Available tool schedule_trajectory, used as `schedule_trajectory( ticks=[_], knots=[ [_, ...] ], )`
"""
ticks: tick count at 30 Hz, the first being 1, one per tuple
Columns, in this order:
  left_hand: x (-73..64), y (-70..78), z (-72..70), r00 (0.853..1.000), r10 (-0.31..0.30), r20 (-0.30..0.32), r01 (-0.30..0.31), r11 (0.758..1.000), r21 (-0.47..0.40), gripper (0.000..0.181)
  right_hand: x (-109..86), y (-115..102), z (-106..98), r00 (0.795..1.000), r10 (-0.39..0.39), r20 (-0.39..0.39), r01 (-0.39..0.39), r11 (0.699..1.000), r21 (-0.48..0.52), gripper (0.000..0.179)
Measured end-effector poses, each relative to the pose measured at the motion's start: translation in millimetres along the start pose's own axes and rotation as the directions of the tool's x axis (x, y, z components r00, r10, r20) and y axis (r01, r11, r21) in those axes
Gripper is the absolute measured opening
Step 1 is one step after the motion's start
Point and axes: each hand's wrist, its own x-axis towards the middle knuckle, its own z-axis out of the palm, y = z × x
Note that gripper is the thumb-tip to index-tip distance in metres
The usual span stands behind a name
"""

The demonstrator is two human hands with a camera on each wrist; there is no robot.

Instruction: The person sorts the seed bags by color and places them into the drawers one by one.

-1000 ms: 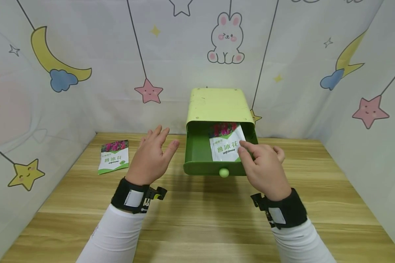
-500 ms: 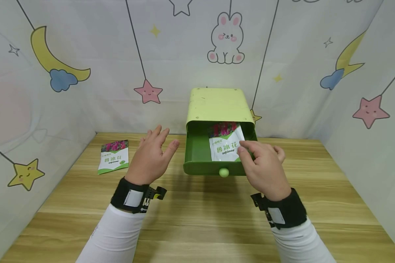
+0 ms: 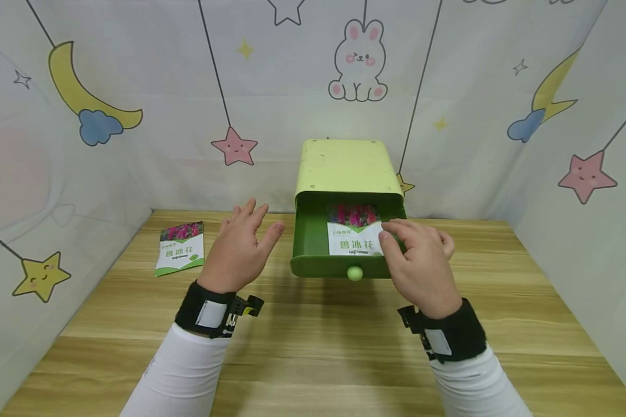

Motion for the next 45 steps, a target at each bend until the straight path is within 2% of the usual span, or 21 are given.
schedule_trajectory(
  ticks=[6,14,22,34,40,45],
  knots=[
    [0.0,-2.1,-0.2,1.000,-0.001,-0.004,0.001,1.000,0.005,0.073,0.0,2,-3,1.000,0.010,-0.017,-0.010,1.000,-0.007,0.038],
    [-0.2,-7.2,-2.0,1.000,-0.008,0.002,0.008,1.000,-0.003,0.071,1.5,12,-10,0.995,0.007,-0.095,-0.010,1.000,-0.025,0.037],
    [-2.0,-17.9,-3.0,0.999,-0.048,-0.009,0.048,0.999,0.011,0.072,2.0,27,-18,0.991,0.032,-0.132,-0.035,0.999,-0.025,0.039],
    [-2.4,-48.1,-3.0,0.993,-0.103,-0.056,0.106,0.993,0.057,0.075,0.9,43,-22,0.988,0.111,-0.105,-0.118,0.991,-0.063,0.046],
    [-3.2,-66.1,-4.4,0.982,-0.170,-0.087,0.176,0.981,0.077,0.079,1.2,48,-23,0.987,0.128,-0.098,-0.135,0.988,-0.071,0.050],
    [-5.0,-80.1,-11.9,0.967,-0.228,-0.109,0.237,0.969,0.069,0.081,-1.0,52,-26,0.987,0.140,-0.073,-0.146,0.986,-0.081,0.052]
  ],
)
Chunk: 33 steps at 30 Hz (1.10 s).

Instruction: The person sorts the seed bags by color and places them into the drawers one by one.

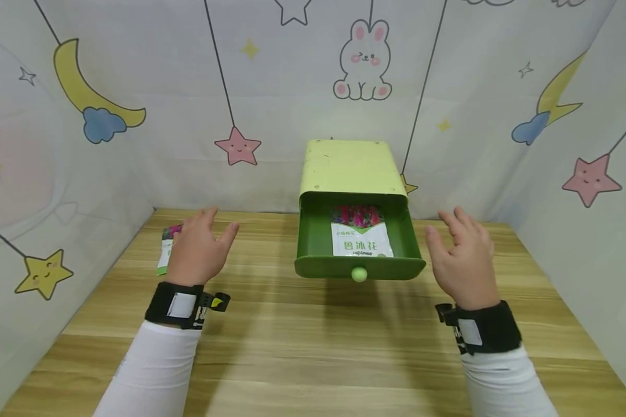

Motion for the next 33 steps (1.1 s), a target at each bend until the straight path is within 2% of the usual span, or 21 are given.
schedule_trajectory(
  ticks=[12,19,23,28,31,33],
  knots=[
    [3.0,-38.4,-3.7,0.990,-0.136,-0.040,0.137,0.990,0.025,0.083,-1.2,9,-4,0.999,0.033,0.019,-0.032,0.999,-0.033,0.057],
    [5.2,-63.0,-0.3,0.976,-0.215,0.010,0.215,0.976,0.039,0.082,-0.5,12,-3,0.999,0.038,0.025,-0.036,0.998,-0.053,0.058],
    [7.3,-74.8,6.2,0.959,-0.276,0.066,0.271,0.960,0.068,0.084,-0.2,14,-2,0.999,0.042,0.025,-0.041,0.998,-0.055,0.058],
    [8.6,-87.3,13.8,0.926,-0.351,0.140,0.338,0.935,0.108,0.088,-0.2,14,-3,0.998,0.051,0.033,-0.049,0.997,-0.059,0.059],
    [8.7,-92.7,15.8,0.909,-0.375,0.180,0.355,0.925,0.134,0.091,-0.2,13,-3,0.998,0.054,0.037,-0.051,0.997,-0.066,0.059],
    [8.4,-94.9,16.9,0.904,-0.379,0.199,0.354,0.923,0.150,0.092,-0.1,13,-4,0.998,0.054,0.039,-0.052,0.996,-0.068,0.059]
  ],
)
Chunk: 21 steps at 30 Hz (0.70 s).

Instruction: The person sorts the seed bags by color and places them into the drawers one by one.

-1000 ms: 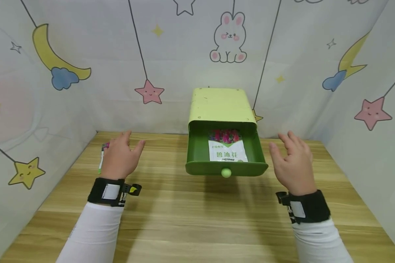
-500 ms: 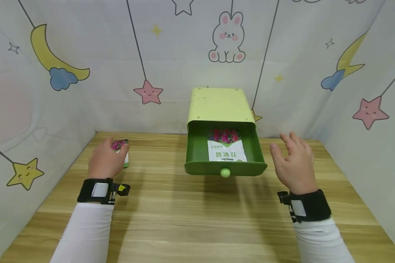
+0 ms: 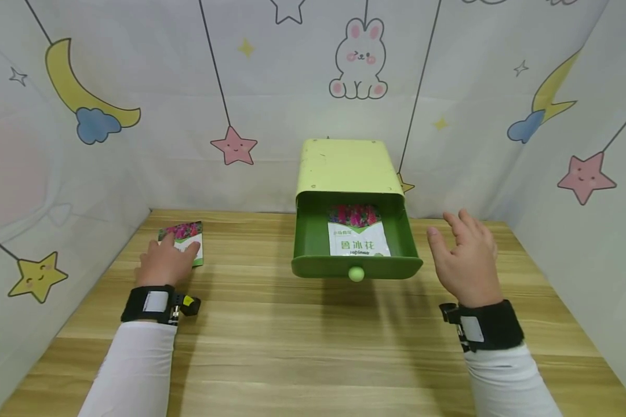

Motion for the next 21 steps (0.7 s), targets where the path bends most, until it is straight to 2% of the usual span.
schedule_trajectory(
  ticks=[5,13,21],
  knots=[
    [1.4,-3.2,2.7,1.000,-0.001,0.031,0.000,1.000,0.026,0.095,0.1,0,0,1.000,0.001,0.003,-0.001,1.000,-0.002,0.059],
    [1.9,-8.7,7.5,0.991,-0.018,0.130,0.005,0.995,0.097,0.097,-0.1,0,0,1.000,0.013,0.017,-0.013,1.000,0.002,0.060],
    [2.3,-13.4,11.7,0.982,-0.026,0.189,0.005,0.994,0.110,0.097,-0.2,0,1,1.000,0.010,0.014,-0.010,1.000,-0.004,0.058]
  ],
)
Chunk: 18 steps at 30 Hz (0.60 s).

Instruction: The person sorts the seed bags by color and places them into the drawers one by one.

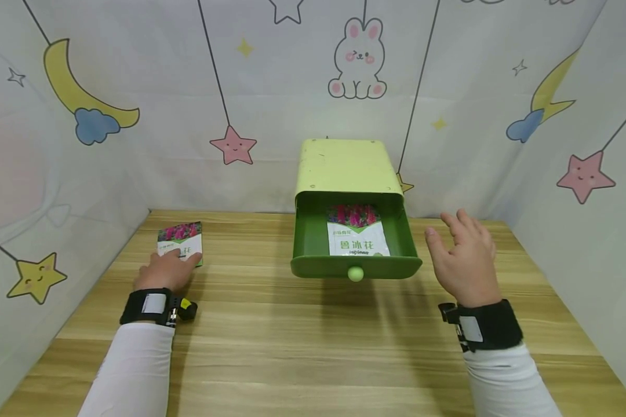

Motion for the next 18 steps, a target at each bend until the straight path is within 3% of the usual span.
schedule_trajectory(
  ticks=[8,18],
  knots=[
    [1.1,-1.6,0.5,0.999,-0.010,0.034,0.010,1.000,-0.002,0.095,-0.6,-1.1,-0.1,1.000,0.000,0.005,0.000,1.000,-0.006,0.058],
    [0.8,-3.2,-1.2,0.999,0.036,0.037,-0.037,0.999,0.025,0.092,-1.2,-1.1,-0.5,1.000,-0.004,0.007,0.004,1.000,-0.010,0.056]
  ],
)
